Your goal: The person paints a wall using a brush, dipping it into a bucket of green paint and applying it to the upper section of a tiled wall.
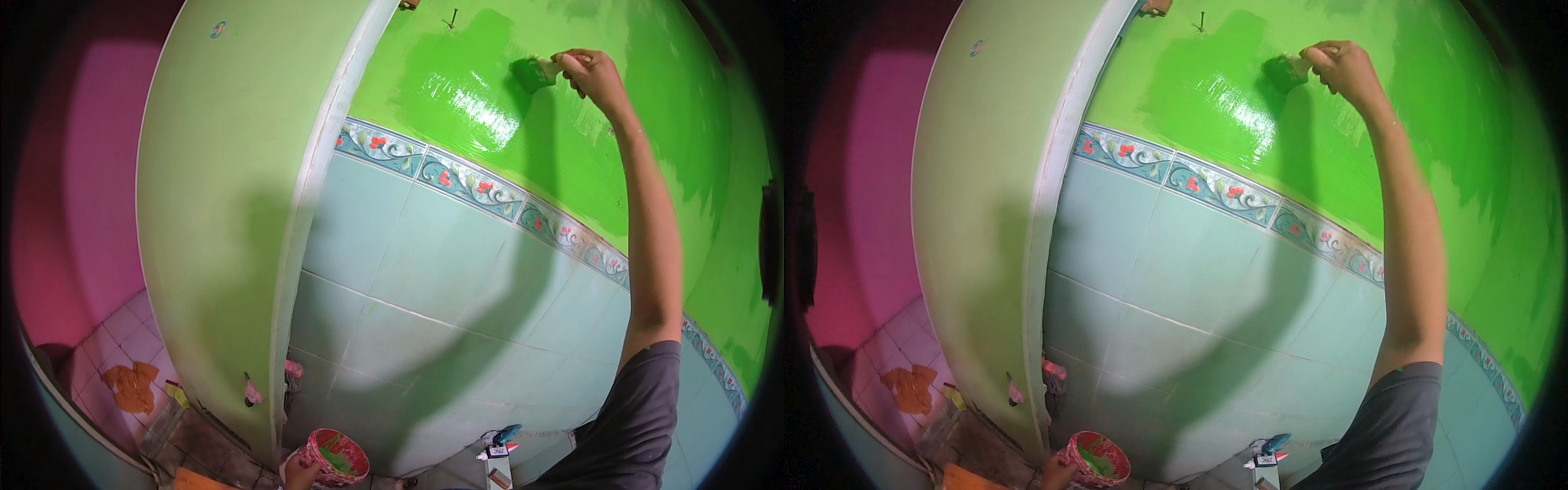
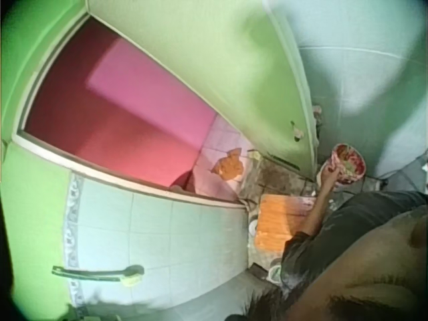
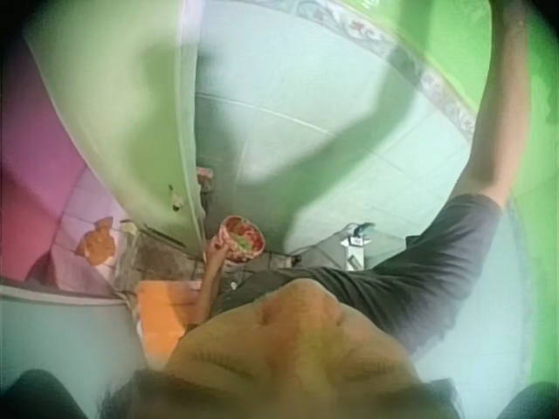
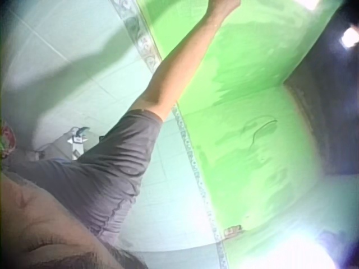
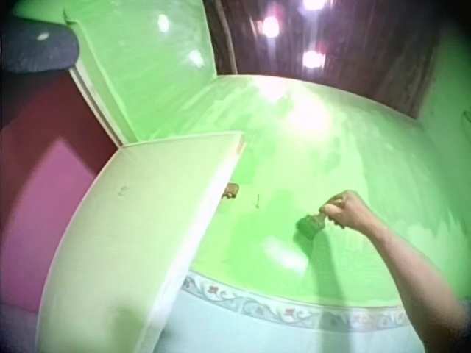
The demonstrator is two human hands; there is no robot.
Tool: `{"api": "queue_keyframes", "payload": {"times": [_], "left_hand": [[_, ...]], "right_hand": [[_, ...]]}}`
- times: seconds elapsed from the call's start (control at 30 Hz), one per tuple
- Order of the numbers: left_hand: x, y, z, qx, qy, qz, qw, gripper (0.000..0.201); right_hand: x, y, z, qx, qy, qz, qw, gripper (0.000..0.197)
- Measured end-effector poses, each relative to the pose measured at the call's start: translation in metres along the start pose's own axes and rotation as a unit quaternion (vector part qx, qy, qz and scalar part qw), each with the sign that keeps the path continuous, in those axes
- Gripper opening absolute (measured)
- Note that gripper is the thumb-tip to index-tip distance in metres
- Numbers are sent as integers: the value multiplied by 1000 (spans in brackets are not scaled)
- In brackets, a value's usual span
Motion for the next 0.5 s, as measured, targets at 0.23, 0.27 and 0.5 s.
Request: {"api": "queue_keyframes", "payload": {"times": [0.23, 0.27, 0.5], "left_hand": [[-4, 3, -5, 89, 78, -25, 993, 35], [-5, 2, -10, 77, 76, -33, 994, 36], [-20, -6, -25, 102, 58, -60, 991, 36]], "right_hand": [[-28, 54, -29, -17, -60, -260, 964, 25], [-36, 58, -21, -32, -45, -277, 959, 25], [31, 9, 26, 12, 23, -7, 1000, 25]]}}
Point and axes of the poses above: each hand's wrist, its own y-axis away from the middle knuckle, its own x-axis out of the back of the hand, z = x × y, the point moved 1 cm from there along -y, towards the middle knuckle, and after that the axes turned 1 degree about y, right-handed, at the moved point
